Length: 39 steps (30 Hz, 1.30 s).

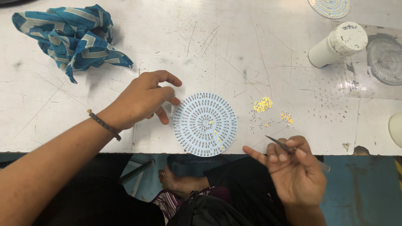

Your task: The person uses tweezers to pick up small yellow LED components from a pile on the table and places them into designated spots on a circular LED board. The person occasionally uses their fingers to adjust the components on the board.

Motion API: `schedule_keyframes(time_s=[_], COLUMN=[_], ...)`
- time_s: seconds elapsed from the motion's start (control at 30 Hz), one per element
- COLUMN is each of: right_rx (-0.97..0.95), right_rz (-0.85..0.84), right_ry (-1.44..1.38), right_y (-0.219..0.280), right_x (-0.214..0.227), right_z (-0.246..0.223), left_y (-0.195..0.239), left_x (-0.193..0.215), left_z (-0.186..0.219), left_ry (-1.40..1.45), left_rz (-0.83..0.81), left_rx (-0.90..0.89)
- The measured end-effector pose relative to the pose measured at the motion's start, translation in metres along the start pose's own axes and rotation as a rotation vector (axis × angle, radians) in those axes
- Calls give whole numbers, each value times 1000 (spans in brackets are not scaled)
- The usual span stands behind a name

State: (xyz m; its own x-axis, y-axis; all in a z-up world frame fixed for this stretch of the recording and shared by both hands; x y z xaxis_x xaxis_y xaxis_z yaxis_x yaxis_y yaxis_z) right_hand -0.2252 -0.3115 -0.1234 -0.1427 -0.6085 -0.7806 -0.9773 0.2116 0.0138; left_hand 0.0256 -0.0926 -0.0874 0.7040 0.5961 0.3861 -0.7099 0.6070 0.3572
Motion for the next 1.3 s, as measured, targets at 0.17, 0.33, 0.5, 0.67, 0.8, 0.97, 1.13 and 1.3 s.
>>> schedule_keyframes(time_s=[0.17, 0.33, 0.5, 0.67, 0.8, 0.97, 1.13, 1.3], right_rx=[8, -18, -89, 68, 44, 9, -44, -117], right_rz=[19, 2, -47, 27, 38, 38, 3, -51], right_ry=[-23, -46, -29, 57, 0, 9, -5, -10], right_y=[-1, -5, -9, -11, -17, -17, -17, -21], right_x=[-4, -12, -17, 0, 10, 7, -2, -9], right_z=[4, 14, 29, -6, -4, 3, 13, 34], left_y=[-1, -7, -22, -12, 2, 0, -9, -16], left_x=[-11, -21, -10, 15, 0, -10, -11, -10], left_z=[3, 5, 29, 10, 0, 4, 7, 16], left_ry=[30, 3, -125, -228, -31, 10, -45, -4], left_rz=[-60, -136, -37, -18, -121, -179, -153, -81], left_rx=[4, -25, -269, -11, 148, 143, 101, -64])
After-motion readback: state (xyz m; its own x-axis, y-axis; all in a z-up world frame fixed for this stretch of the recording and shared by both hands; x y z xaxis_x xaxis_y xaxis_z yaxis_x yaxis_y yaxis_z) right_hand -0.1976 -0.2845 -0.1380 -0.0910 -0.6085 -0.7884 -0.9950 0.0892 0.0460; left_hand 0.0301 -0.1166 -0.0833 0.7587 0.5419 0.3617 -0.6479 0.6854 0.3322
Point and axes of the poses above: each hand's wrist, its own y-axis away from the middle knuckle, its own x-axis out of the back of the hand, z = x × y, the point moved 9 cm from there along -y, towards the middle knuckle, and after that the axes turned 8 degrees about -x, right-handed, at the moved point
